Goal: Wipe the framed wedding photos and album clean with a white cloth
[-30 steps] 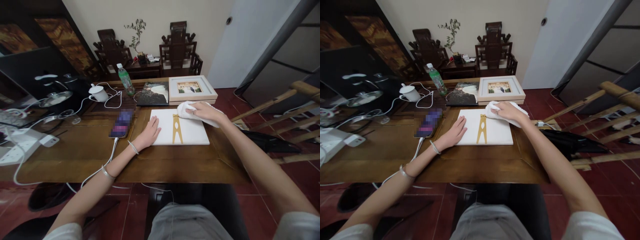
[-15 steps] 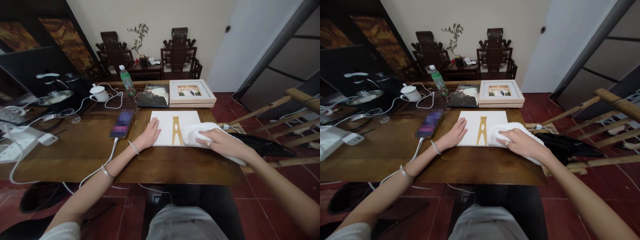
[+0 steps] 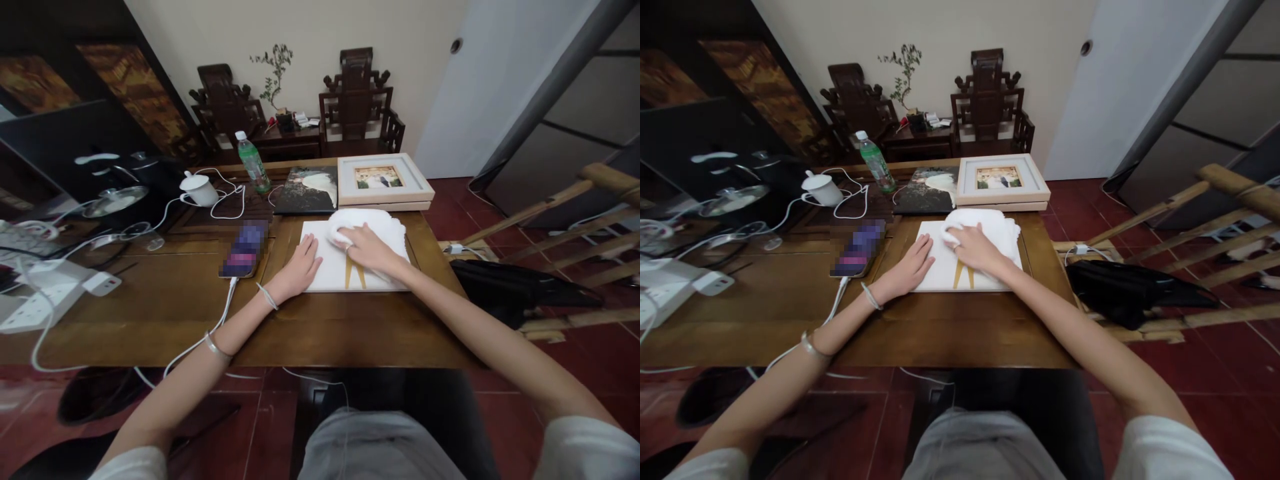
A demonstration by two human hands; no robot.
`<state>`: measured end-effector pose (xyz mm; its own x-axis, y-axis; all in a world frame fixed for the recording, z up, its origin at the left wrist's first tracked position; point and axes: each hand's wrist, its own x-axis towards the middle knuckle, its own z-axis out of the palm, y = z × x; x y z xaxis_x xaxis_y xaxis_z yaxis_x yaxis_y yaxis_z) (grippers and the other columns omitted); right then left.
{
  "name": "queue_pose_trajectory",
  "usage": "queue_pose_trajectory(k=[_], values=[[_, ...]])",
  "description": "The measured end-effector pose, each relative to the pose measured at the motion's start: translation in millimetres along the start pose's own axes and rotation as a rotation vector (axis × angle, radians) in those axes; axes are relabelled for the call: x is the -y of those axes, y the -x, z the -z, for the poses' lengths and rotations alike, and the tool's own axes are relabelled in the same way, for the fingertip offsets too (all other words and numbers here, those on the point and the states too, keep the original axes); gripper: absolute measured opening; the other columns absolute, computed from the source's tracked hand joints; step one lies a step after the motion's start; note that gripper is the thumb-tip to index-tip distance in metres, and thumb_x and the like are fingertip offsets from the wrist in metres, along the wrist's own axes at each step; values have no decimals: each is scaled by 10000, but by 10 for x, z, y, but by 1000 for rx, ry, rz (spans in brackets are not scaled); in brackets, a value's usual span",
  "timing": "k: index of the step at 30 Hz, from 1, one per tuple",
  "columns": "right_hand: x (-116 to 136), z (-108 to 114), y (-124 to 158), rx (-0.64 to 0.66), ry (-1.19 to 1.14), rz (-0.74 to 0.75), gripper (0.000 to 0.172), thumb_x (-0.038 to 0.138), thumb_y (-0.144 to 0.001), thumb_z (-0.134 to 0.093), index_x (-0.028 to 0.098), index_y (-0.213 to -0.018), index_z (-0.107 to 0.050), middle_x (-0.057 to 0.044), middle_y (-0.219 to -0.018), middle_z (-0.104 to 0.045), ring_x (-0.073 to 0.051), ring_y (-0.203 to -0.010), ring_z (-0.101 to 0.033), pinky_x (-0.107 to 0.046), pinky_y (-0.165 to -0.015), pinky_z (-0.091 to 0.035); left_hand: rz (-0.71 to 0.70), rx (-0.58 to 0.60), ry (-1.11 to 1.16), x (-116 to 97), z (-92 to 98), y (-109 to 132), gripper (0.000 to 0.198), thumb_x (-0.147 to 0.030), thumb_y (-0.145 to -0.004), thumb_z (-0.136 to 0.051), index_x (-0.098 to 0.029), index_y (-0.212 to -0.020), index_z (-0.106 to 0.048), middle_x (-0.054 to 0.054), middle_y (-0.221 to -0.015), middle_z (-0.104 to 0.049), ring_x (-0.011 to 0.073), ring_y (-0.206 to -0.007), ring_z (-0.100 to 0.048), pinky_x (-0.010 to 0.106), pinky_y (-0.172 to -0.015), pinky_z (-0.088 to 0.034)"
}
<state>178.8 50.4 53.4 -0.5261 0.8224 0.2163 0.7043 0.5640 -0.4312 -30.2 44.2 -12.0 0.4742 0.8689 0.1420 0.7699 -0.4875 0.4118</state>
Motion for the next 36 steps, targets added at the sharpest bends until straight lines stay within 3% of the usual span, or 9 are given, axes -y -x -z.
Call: queue_pose_trajectory(k=[6, 11, 16, 23, 27, 32, 36], values=[[423, -54, 652, 134, 59, 145, 339, 62, -803, -387, 174, -1072, -559, -141, -1198, -579, -272, -1202, -458, -536, -1040, -239, -19, -2, 5, 20, -20, -4, 570, -356, -945, -255, -15, -1402, -257, 241, -1519, -178, 295, -1426, -102, 481, -1146, -184], [648, 53, 960, 227, 28, 187, 293, 42, -742, -404, 192, -945, -553, -83, -1020, -629, -221, -986, -562, -485, -1029, -295, -34, -23, 1, 44, -37, -12, 544, -334, -946, -247, -35, -1400, -264, 225, -1523, -183, 290, -1425, -118, 489, -1142, -197], [434, 53, 668, 182, 98, 151, 257, 68, -796, -389, 185, -949, -560, -36, -789, -621, -195, -785, -568, -471, -1016, -269, -29, -29, 4, 48, -46, -16, 544, -328, -942, -249, -25, -1393, -278, 229, -1517, -199, 287, -1424, -129, 476, -1144, -203], [36, 20, -83, 75, 230, 21, 280, 158, -892, -345, 142, -1069, -562, -121, -943, -663, -254, -903, -575, -451, -924, -301, -32, -45, 1, 57, -48, -12, 549, -340, -945, -254, -18, -1388, -289, 233, -1509, -219, 287, -1421, -151, 462, -1151, -185], [25, -64, -181, 27, 274, -12, 310, 145, -882, -346, 130, -1106, -559, -153, -1015, -649, -268, -982, -569, -500, -959, -277, -44, -54, 2, 68, -46, -10, 547, -340, -943, -256, -19, -1383, -296, 234, -1506, -226, 292, -1420, -153, 470, -1152, -177], [258, -180, 281, 72, 279, 84, 369, 105, -823, -404, 125, -1162, -548, -209, -1269, -530, -292, -1208, -457, -560, -1031, -212, -56, -52, 19, 66, -47, -6, 546, -351, -945, -244, -38, -1390, -294, 221, -1511, -222, 292, -1421, -147, 480, -1149, -189], [559, -114, 768, 141, 187, 143, 364, 67, -766, -418, 134, -1089, -572, -202, -1261, -535, -280, -1235, -440, -562, -1062, -202, -38, -44, 15, 65, -53, -13, 536, -319, -939, -255, -28, -1388, -291, 232, -1510, -216, 298, -1420, -146, 492, -1143, -205]])
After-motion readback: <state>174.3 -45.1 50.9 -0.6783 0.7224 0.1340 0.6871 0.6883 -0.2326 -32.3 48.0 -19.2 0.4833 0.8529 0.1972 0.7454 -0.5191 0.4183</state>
